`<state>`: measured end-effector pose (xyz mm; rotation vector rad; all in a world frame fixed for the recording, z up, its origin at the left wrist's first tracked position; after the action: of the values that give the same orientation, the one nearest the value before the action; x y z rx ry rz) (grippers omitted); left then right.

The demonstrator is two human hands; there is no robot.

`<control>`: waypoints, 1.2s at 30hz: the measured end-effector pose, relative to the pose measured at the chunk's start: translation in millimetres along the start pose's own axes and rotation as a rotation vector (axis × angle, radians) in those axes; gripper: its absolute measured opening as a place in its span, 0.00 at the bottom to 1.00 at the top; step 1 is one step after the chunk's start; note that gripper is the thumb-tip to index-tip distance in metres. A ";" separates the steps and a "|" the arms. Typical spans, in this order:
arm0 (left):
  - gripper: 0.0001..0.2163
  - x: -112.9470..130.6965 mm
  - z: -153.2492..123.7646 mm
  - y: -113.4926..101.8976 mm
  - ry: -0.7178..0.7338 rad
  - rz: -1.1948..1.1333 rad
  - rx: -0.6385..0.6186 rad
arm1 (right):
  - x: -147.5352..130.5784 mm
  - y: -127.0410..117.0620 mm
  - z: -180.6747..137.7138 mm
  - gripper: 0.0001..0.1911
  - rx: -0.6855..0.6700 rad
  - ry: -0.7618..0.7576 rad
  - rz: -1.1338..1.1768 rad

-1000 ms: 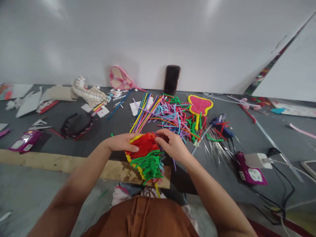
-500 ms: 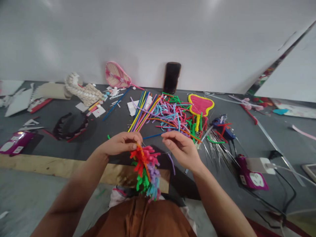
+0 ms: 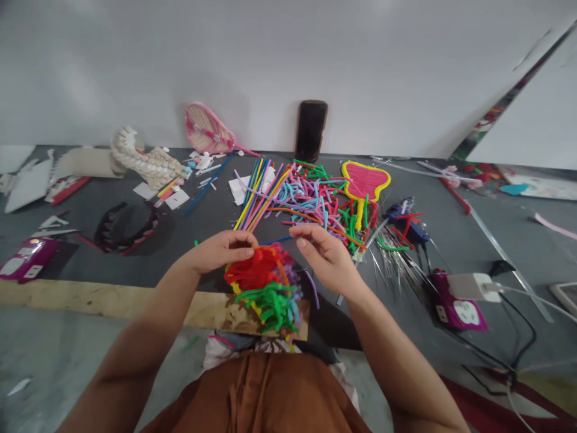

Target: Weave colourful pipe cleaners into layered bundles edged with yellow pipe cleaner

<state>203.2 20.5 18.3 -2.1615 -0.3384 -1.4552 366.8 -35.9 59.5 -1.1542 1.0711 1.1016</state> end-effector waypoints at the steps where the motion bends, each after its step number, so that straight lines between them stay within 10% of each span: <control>1: 0.13 -6.2 2.6 -3.7 -0.033 -0.005 0.031 | 5.9 -4.4 1.1 0.15 0.018 0.016 -0.017; 14: 0.16 -48.5 14.9 -5.1 -0.143 -0.082 0.092 | 13.0 36.1 -42.2 0.11 -0.201 -0.277 -0.495; 22: 0.17 -19.0 7.6 -3.4 0.034 -0.140 0.048 | 29.6 -12.6 -20.6 0.18 0.057 0.022 0.106; 30: 0.08 30.6 -4.3 -15.4 0.438 -0.346 0.088 | 45.5 52.5 0.9 0.25 -0.206 0.192 0.214; 36: 0.09 29.9 -3.7 -23.5 0.454 -0.503 0.155 | 54.7 70.4 6.3 0.28 -0.186 0.274 0.463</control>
<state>201.0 35.9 53.2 -1.6220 -0.8333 -2.0565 305.3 -19.6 -3.3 -1.2628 1.5266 1.4529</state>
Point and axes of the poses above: each hand's wrist, its own z-axis towards the middle knuckle, its own y-axis out of the palm, x = y × z, the point moved 10 cm from there along z, towards the middle knuckle, and after that the axes turned 9 degrees about z, right-handed, at the moved point
